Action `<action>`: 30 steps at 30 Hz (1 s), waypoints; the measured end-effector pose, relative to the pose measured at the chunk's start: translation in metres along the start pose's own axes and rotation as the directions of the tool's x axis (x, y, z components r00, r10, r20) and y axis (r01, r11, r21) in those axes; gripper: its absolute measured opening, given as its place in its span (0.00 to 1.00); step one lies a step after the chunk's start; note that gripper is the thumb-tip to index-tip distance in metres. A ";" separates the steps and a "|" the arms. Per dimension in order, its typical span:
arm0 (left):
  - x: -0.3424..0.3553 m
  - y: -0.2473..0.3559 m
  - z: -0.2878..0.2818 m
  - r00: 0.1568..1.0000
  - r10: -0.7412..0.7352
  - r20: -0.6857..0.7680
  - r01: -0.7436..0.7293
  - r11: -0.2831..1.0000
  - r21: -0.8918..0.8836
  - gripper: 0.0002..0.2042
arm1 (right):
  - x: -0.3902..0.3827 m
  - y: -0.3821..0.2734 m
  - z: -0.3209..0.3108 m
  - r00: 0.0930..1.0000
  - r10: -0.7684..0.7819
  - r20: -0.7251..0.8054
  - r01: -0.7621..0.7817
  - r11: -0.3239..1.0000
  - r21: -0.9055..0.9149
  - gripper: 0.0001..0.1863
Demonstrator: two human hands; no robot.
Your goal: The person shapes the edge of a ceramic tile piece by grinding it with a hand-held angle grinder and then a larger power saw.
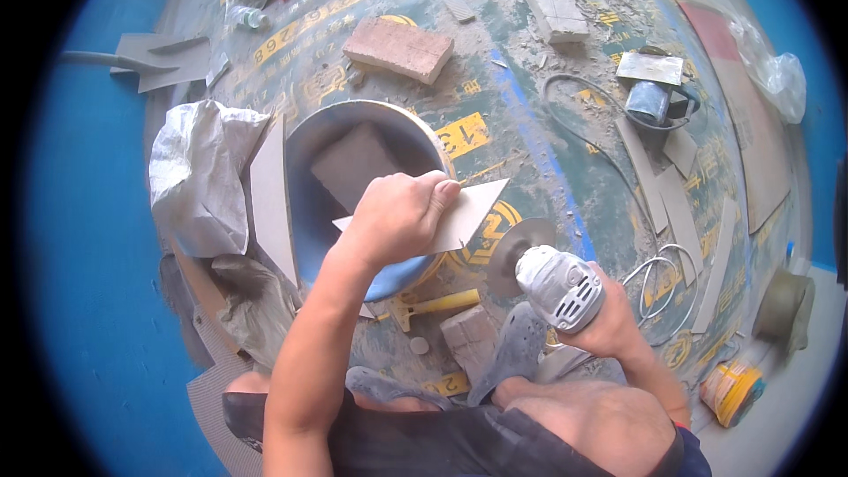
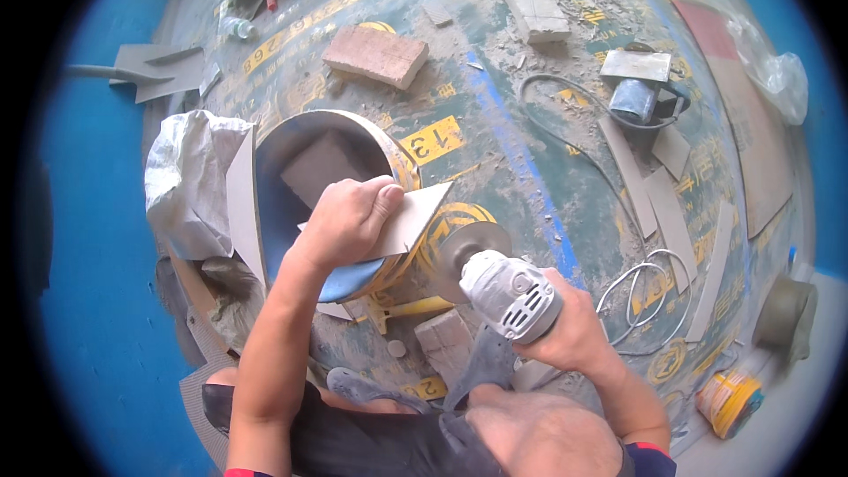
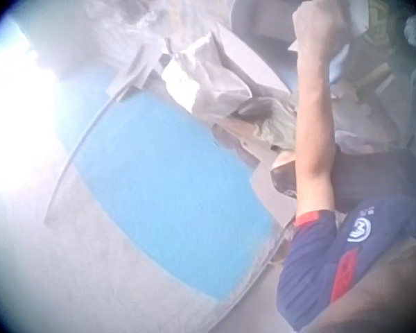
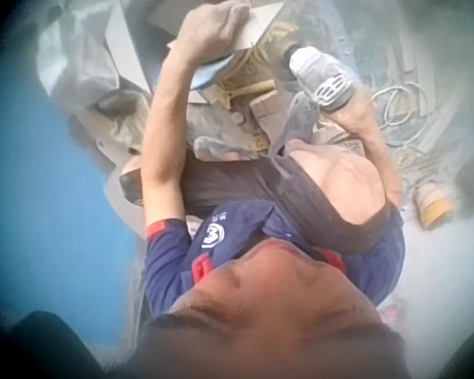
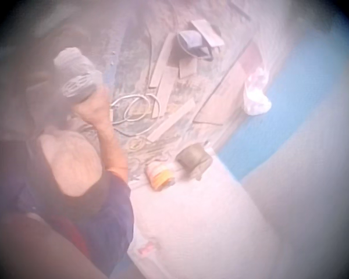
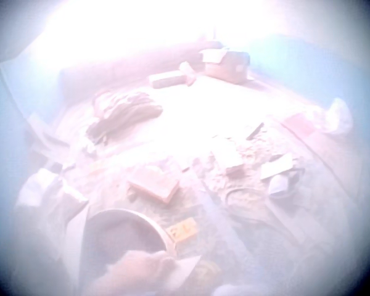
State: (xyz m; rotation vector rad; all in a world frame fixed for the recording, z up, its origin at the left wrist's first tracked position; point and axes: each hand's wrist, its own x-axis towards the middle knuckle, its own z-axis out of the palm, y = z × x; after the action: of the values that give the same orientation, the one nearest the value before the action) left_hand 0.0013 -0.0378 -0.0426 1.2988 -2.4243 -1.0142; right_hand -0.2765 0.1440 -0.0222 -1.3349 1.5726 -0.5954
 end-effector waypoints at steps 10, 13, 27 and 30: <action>0.000 -0.003 0.004 0.996 0.070 -0.051 -0.067 0.995 0.071 0.17 | 0.017 -0.023 0.010 0.998 -0.067 -0.017 0.062 0.981 -0.185 0.34; 0.001 -0.004 0.007 0.993 0.102 -0.065 -0.097 0.992 0.081 0.17 | 0.021 -0.022 0.011 0.998 -0.030 -0.059 0.020 0.987 -0.157 0.33; 0.000 -0.004 0.005 0.996 0.082 -0.029 -0.078 0.990 0.114 0.17 | 0.020 -0.028 0.012 1.000 0.023 -0.008 -0.024 0.975 -0.221 0.36; 0.001 -0.005 0.005 0.996 0.079 -0.028 -0.076 0.992 0.100 0.17 | 0.027 -0.033 0.005 0.988 0.130 -0.077 -0.139 0.983 -0.120 0.34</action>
State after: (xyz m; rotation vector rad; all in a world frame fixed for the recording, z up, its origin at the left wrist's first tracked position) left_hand 0.0017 -0.0376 -0.0497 1.2303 -2.5086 -0.8566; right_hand -0.2545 0.1107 -0.0058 -1.2985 1.7659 -0.4707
